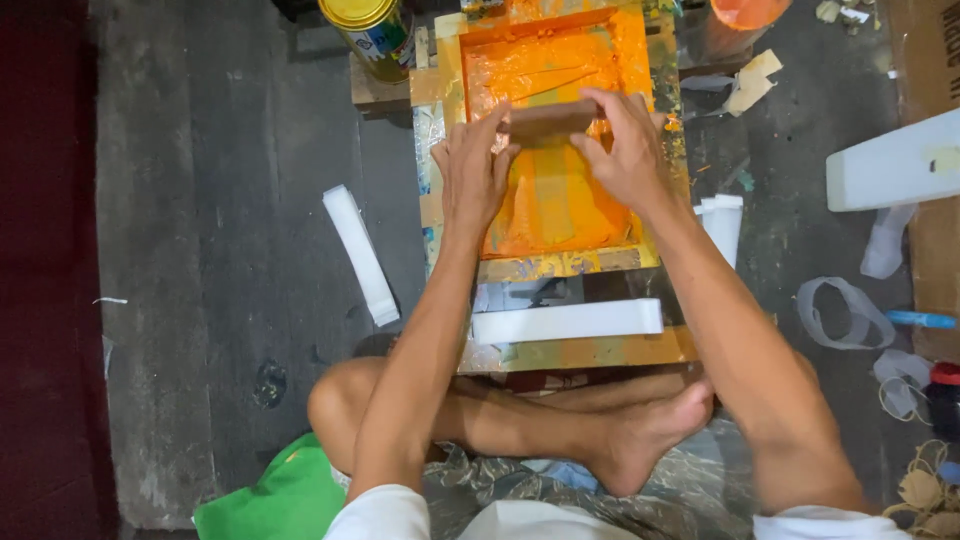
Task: The person sits on the floor and uses a roller to apply orange paint onto a screen printing frame. They then place a white rectangular object onto the frame and press it down to transfer the paint.
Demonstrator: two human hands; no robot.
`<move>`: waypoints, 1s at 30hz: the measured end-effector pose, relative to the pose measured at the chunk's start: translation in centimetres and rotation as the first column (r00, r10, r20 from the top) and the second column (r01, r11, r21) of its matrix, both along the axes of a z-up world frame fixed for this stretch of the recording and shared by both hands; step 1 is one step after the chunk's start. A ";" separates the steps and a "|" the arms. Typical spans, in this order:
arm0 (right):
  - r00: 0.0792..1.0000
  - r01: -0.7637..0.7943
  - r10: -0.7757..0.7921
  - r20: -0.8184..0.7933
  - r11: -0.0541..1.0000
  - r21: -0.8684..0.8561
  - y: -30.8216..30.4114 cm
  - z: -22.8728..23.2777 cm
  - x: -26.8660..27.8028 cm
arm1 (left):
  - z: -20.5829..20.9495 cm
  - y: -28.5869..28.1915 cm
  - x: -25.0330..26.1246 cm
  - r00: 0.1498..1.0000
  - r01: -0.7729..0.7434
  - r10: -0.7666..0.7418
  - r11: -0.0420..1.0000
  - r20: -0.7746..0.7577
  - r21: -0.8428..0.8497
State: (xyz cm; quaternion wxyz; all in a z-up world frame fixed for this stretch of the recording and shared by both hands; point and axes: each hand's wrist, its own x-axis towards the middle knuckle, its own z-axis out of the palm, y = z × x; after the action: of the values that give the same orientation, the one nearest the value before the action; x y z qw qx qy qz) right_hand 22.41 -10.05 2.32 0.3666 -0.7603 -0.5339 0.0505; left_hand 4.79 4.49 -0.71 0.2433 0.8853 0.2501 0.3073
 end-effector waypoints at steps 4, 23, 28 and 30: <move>0.995 0.025 -0.034 0.094 0.996 0.088 1.0 -1.4 0.6 | 1.5 0.6 1.0 0.999 0.021 -0.020 1.000 0.029 -0.007; 0.988 0.031 -0.031 0.151 1.000 0.003 -8.0 -1.6 -6.1 | 0.6 -6.2 -6.6 0.990 0.041 -0.052 0.996 -0.129 -0.082; 0.996 -0.008 0.012 0.092 0.999 -0.051 -10.7 0.4 -8.0 | 0.7 -7.9 -8.7 0.976 0.095 -0.121 0.985 -0.183 -0.144; 0.999 -0.011 0.014 0.033 0.997 -0.080 -11.0 1.4 -8.3 | 0.8 -8.3 -9.0 0.971 0.095 -0.141 0.968 -0.194 -0.233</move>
State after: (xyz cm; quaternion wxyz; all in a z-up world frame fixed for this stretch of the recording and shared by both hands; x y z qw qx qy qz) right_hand 14.08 -21.08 3.77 0.3266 -0.7716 -0.5423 0.0615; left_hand -4.16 -3.77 0.04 0.3310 0.8933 0.2536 0.1676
